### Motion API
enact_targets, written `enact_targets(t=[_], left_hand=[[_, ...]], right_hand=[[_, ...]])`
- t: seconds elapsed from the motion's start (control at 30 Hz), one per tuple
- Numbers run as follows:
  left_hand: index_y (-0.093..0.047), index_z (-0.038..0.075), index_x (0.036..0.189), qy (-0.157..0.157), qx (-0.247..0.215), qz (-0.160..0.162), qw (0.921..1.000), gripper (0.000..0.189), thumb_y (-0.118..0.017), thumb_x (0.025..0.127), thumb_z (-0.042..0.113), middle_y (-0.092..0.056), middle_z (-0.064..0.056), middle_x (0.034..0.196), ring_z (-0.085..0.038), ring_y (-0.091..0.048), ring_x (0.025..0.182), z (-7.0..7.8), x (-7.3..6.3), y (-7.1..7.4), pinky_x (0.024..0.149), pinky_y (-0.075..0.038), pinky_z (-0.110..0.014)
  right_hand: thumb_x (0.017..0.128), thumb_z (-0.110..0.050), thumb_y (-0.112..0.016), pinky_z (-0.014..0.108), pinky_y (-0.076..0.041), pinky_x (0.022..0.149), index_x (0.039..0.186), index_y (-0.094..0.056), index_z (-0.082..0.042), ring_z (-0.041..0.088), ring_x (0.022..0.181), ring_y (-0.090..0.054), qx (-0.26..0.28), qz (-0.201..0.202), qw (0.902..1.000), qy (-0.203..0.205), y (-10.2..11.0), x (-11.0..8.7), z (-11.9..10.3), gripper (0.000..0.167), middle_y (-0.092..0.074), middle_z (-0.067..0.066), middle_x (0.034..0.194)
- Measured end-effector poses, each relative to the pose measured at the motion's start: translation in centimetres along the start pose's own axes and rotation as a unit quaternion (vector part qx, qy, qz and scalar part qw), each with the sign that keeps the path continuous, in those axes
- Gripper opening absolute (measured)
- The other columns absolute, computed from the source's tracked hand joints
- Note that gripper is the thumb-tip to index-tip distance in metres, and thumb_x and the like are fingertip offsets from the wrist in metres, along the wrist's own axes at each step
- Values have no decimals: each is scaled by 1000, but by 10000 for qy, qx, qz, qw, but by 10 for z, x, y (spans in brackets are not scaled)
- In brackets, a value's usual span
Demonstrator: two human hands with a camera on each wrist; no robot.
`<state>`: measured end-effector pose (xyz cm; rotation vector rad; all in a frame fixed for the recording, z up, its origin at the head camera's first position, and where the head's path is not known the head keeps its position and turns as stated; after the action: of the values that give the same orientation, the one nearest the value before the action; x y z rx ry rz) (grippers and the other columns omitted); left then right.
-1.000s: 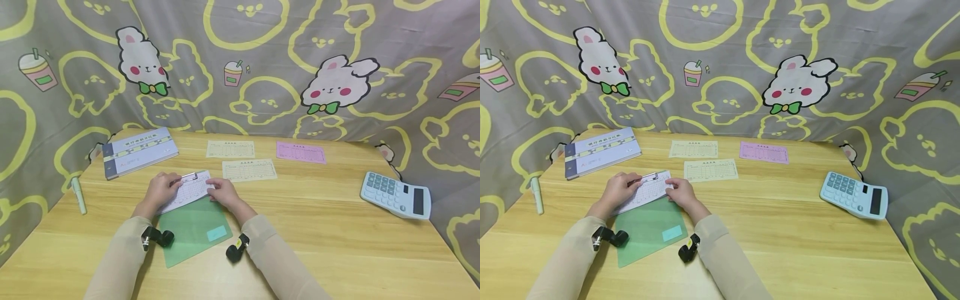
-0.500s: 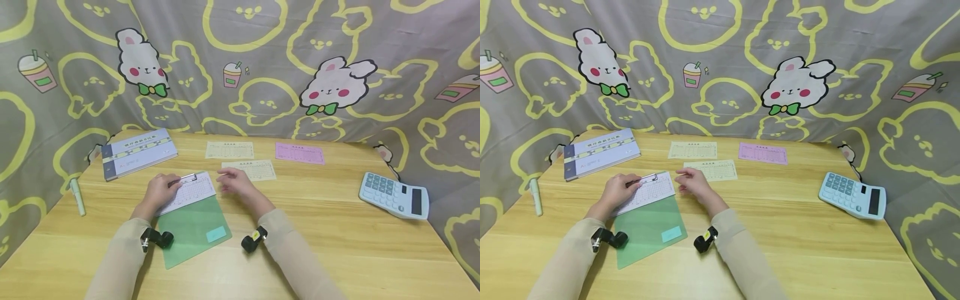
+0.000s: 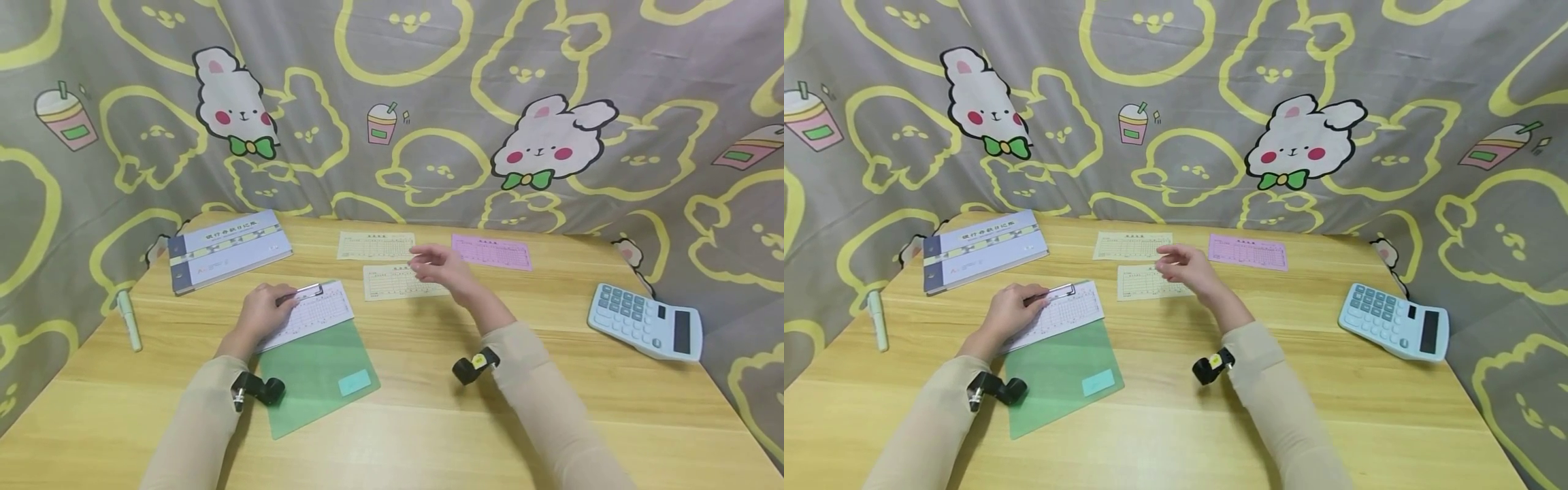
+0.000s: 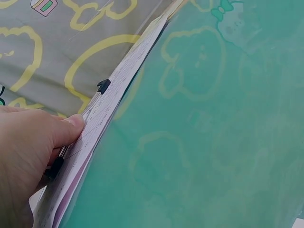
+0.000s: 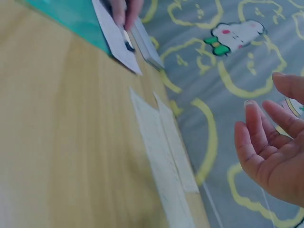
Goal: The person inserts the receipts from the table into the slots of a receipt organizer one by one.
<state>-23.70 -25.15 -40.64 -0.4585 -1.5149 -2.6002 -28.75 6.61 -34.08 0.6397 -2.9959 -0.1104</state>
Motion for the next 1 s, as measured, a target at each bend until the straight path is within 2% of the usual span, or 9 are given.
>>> enact_targets(t=[0.1, 0.17, 0.27, 0.4, 0.5, 0.63, 0.73, 0.83, 1.0], left_hand=[[-64, 3, 99, -8, -24, 1, 10000, 24, -62, 79, 16, -60, -13, 95, -25, -50, 80, 0, -1, 0, 70, -39, -41], [-64, 3, 98, -3, -39, 12, 10000, 24, -63, 79, 16, -61, -13, 95, -25, -50, 80, -1, -2, 0, 70, -39, -41], [-64, 2, 98, -4, -56, 40, 10000, 23, -62, 79, 16, -61, -14, 95, -26, -50, 80, -1, -3, 1, 71, -39, -42], [-64, 2, 98, -10, -40, 64, 10000, 23, -62, 79, 16, -61, -14, 94, -26, -51, 80, -2, -4, 1, 72, -39, -42], [-64, 2, 98, 19, -58, 36, 10000, 23, -62, 79, 16, -61, -14, 94, -26, -51, 81, -3, -5, 1, 72, -39, -43], [-64, 2, 99, 59, -123, 23, 9999, 24, -62, 79, 16, -60, -14, 95, -27, -51, 81, -4, -5, 0, 72, -39, -43], [-64, 2, 99, 65, -155, 77, 9998, 24, -62, 79, 16, -60, -14, 95, -27, -51, 81, -4, -4, 1, 72, -39, -43], [-64, 2, 98, 64, -155, 109, 9998, 24, -62, 79, 16, -61, -14, 95, -26, -51, 81, -4, -3, 1, 72, -39, -43], [-64, 3, 98, 42, -169, 76, 9998, 24, -62, 79, 16, -60, -14, 97, -27, -51, 82, -3, -1, 0, 73, -38, -43]], right_hand=[[80, -2, -57, 34, -46, 74, 116, -45, 8, 15, 75, -56, -167, 217, 9996, 87, 16, 2, -2, 40, -53, 19, 101], [80, -2, -57, 33, -45, 74, 117, -45, 8, 16, 77, -56, -230, 402, 9989, 97, 26, 4, -1, 41, -53, 19, 102], [80, -2, -56, 37, -43, 78, 118, -45, 6, 21, 84, -55, -304, 702, 9971, 36, 40, 9, 4, 40, -53, 17, 103], [81, -4, -56, 45, -38, 84, 117, -46, 5, 26, 91, -52, -319, 1002, 9942, -207, 53, 17, 18, 39, -52, 19, 105], [81, -4, -56, 44, -38, 85, 117, -46, 6, 26, 92, -51, -451, 1184, 9908, -469, 61, 23, 33, 39, -50, 22, 108], [81, -2, -55, 39, -41, 82, 119, -44, 6, 26, 92, -50, -499, 1434, 9846, -870, 69, 27, 54, 40, -49, 22, 110], [81, 1, -54, 35, -42, 81, 120, -43, 7, 27, 95, -49, -474, 1566, 9812, -1027, 72, 27, 67, 41, -49, 21, 110], [80, 2, -55, 32, -41, 81, 117, -45, 8, 28, 97, -49, -565, 1693, 9785, -1031, 73, 27, 78, 38, -50, 22, 109], [78, 1, -57, 31, -39, 83, 111, -51, 7, 27, 97, -49, -1060, 1893, 9721, -890, 74, 25, 85, 34, -53, 20, 105]])
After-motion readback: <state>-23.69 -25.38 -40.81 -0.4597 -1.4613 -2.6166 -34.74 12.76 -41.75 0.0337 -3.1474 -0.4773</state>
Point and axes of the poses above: each hand's wrist, its own x-axis towards the middle knuckle, its own y-axis out of the back of the hand, z = x × y, the point moved 4 cm from there along x, towards the middle knuckle
